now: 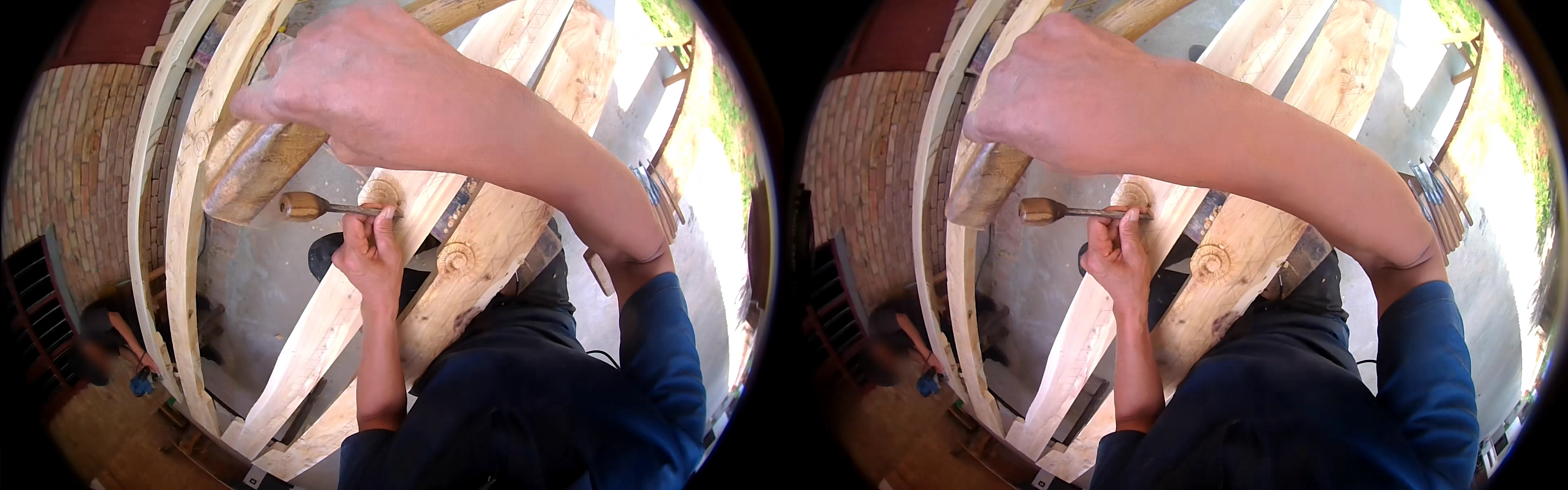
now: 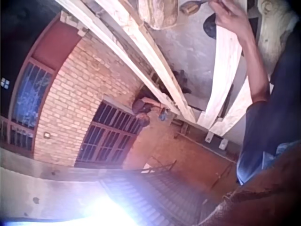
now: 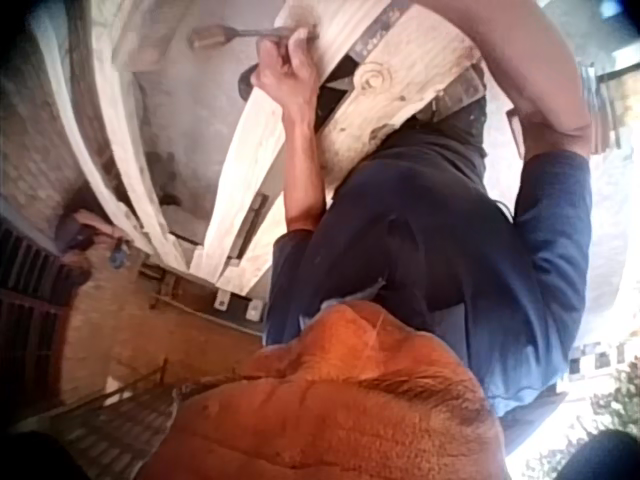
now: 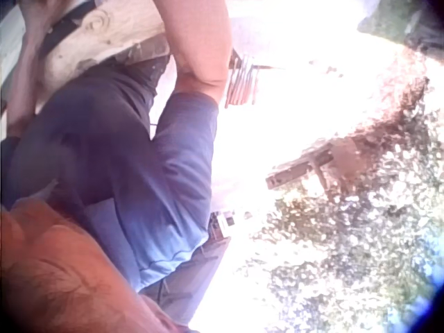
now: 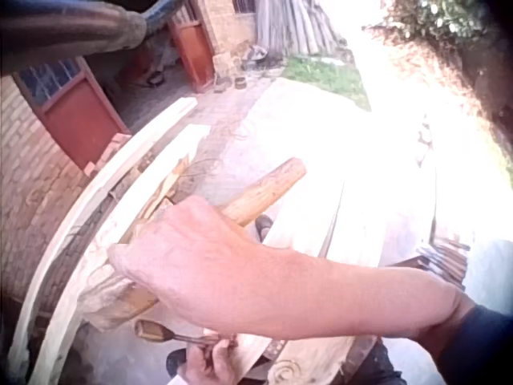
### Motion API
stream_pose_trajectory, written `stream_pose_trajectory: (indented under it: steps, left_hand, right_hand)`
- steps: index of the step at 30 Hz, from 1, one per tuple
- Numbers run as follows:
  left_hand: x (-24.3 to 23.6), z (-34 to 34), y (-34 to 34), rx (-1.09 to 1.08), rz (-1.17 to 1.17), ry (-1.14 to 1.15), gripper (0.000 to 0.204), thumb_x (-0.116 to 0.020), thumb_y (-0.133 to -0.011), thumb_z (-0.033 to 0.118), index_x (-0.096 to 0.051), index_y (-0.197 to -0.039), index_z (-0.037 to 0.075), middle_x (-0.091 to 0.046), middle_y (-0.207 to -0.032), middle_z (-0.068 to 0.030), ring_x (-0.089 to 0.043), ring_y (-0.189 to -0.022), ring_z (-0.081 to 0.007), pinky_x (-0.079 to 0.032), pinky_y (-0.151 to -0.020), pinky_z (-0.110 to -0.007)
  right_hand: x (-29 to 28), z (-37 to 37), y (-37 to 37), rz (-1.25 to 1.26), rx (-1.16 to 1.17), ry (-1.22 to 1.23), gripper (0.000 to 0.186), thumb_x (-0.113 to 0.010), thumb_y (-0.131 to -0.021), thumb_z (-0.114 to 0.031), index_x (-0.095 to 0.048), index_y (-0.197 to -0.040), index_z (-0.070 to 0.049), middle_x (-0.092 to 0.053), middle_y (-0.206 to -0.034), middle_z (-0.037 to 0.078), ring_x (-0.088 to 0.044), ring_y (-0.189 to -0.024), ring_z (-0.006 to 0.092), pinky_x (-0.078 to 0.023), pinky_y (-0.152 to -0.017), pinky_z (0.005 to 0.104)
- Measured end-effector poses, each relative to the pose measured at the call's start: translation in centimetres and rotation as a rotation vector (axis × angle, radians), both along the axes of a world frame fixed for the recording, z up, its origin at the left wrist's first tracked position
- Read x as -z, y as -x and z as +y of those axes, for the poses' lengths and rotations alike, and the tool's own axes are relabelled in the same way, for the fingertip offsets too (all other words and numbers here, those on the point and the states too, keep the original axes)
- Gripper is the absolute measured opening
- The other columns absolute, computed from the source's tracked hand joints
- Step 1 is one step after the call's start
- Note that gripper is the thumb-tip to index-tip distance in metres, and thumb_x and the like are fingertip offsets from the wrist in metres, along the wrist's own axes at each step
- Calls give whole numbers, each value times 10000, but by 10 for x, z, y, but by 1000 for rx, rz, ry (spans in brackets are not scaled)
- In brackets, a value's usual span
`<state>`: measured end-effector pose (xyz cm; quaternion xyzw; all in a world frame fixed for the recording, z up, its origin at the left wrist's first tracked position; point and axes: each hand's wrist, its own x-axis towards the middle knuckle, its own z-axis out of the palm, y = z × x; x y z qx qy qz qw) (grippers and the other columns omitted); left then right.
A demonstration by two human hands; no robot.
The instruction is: The person carves a circular decorative pattern into a wooden board using a chisel and then a mallet to strike the chisel.
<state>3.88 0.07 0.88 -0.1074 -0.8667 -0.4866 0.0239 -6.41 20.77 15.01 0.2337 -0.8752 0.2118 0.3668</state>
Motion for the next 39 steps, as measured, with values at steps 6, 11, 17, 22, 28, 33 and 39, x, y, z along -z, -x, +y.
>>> stream_pose_trajectory:
  steps: [6,11,17,22,28,33,39]
  left_hand:
    - [0,3,4,-5,43,-9,106,-786,-1018,45,-696,-1028,-10,-802,-841,-117,-751,-716,-114,-566,-678,-264]
    - [10,3,-11,-15,169,-220,78,-755,-1043,31,-694,-1049,-17,-827,-911,-107,-741,-809,-74,-578,-751,-257]
    - [9,6,-2,-93,-72,-233,80,-708,-1080,24,-646,-1102,-21,-806,-961,-99,-662,-822,-54,-552,-842,-232]
    - [11,11,1,-117,-80,-282,76,-708,-1082,26,-649,-1069,-20,-799,-966,-79,-663,-847,-56,-547,-854,-235]
    - [22,11,5,-120,-34,-358,121,-788,-1036,75,-691,-1028,2,-699,-727,-15,-538,-702,-14,-485,-691,-206]
    - [19,10,6,-98,-44,-266,117,-785,-1035,67,-691,-1017,0,-665,-694,-20,-498,-691,-19,-454,-675,-196]
    - [18,12,7,-81,-63,-342,88,-768,-1037,44,-695,-1028,-4,-745,-751,-15,-588,-738,0,-504,-729,-198]
  right_hand:
    - [4,-8,-20,-53,25,-103,119,-769,-797,-90,-750,-914,-104,-730,-791,128,-778,-829,343,-587,-671,460]
    - [9,8,-44,-256,78,58,405,-775,-755,-39,-763,-1148,-137,-731,-870,107,-767,-853,332,-574,-666,467]
    - [30,21,-61,-424,175,98,707,-784,-727,23,-721,-1403,-173,-737,-957,86,-759,-872,326,-587,-707,426]
    - [37,22,-66,-443,163,97,701,-810,-745,15,-721,-1419,-158,-735,-955,86,-761,-868,321,-596,-725,406]
    - [37,20,-65,-448,161,95,659,-824,-778,-10,-726,-1413,-157,-736,-953,89,-760,-860,326,-596,-732,401]
    - [44,19,-63,-428,160,98,667,-768,-723,5,-753,-1369,-160,-777,-968,111,-767,-838,346,-591,-703,443]
    - [44,17,-63,-396,158,104,655,-761,-737,5,-752,-1372,-159,-779,-977,119,-772,-853,346,-600,-719,445]
